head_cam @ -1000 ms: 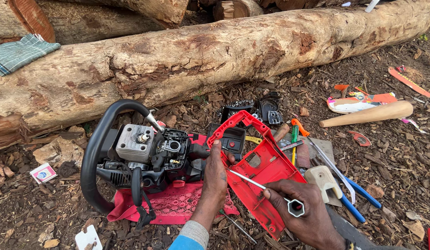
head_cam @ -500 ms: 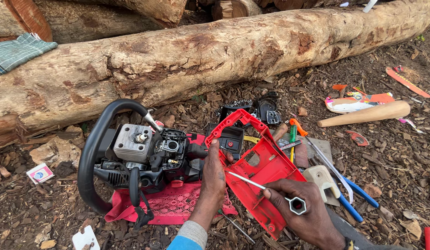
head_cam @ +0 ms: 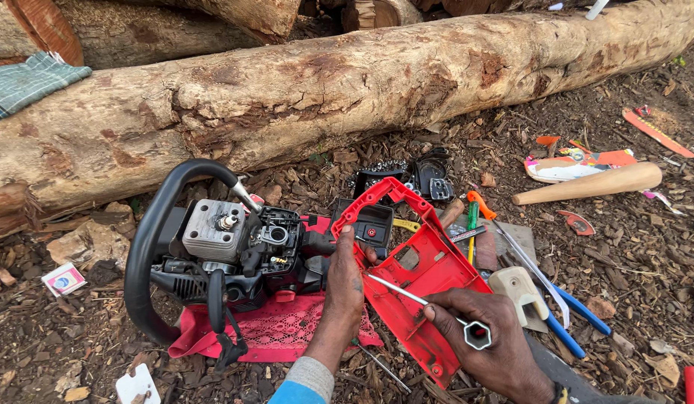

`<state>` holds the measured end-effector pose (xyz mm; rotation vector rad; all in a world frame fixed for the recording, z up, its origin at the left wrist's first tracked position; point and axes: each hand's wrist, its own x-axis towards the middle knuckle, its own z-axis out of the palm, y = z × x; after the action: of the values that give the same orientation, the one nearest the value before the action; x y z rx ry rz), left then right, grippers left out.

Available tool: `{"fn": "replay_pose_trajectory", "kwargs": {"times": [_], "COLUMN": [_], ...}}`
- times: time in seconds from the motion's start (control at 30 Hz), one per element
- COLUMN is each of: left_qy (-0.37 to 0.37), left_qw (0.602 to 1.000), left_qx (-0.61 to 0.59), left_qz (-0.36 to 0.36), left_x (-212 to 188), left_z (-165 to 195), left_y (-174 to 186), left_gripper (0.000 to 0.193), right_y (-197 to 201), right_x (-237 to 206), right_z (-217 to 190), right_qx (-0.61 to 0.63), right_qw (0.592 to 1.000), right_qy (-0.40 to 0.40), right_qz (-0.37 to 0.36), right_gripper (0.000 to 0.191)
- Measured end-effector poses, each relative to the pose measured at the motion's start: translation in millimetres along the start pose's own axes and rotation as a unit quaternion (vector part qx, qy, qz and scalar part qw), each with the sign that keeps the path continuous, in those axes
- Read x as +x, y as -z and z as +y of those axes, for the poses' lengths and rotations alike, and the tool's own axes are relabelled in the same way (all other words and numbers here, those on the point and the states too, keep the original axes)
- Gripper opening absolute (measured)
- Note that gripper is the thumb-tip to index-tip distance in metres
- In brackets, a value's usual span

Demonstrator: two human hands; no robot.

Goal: The person holds a red plastic chainsaw cover and uses a metal tool to scrape and clean the interior surfaces. The person repeatedly rotates the cover to access different areas while working outdoors near stacked logs.

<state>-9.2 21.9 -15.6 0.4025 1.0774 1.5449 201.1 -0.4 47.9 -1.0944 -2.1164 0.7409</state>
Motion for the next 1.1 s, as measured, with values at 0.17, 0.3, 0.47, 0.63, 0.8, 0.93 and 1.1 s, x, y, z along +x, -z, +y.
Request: {"fn": "replay_pose_trajectory", "kwargs": {"times": [0.17,0.3,0.47,0.63,0.8,0.93,1.1], "left_qy": [-0.012,-0.030,-0.004,-0.028,-0.028,-0.036,-0.032], "left_qw": [1.000,1.000,1.000,0.999,0.998,0.998,0.999], "left_qx": [0.012,0.003,-0.017,-0.031,-0.046,-0.031,-0.024], "left_qz": [-0.001,0.002,0.018,0.021,0.037,0.028,0.034], "left_x": [-1,0,1,1,0,-1,0], "left_z": [1,0,-3,-10,-13,-14,-18], "left_y": [-1,-1,0,-1,-2,-1,0], "left_gripper": [0.055,0.056,0.053,0.057,0.058,0.061,0.057], "right_y": [1,-1,-6,-17,-16,-10,-12], "right_x": [1,0,-1,-3,0,7,4], "right_z": [-5,-8,-10,-14,-9,-2,-7], "right_qx": [-0.009,-0.018,-0.007,0.005,0.021,0.030,0.044], "right_qw": [1.000,0.998,1.000,0.994,0.989,0.983,0.980], "right_qy": [0.002,-0.062,-0.012,-0.108,-0.143,-0.180,-0.195], "right_qz": [-0.006,-0.009,-0.002,0.010,-0.010,-0.032,-0.024], "right_gripper": [0.014,0.016,0.014,0.018,0.023,0.025,0.026]}}
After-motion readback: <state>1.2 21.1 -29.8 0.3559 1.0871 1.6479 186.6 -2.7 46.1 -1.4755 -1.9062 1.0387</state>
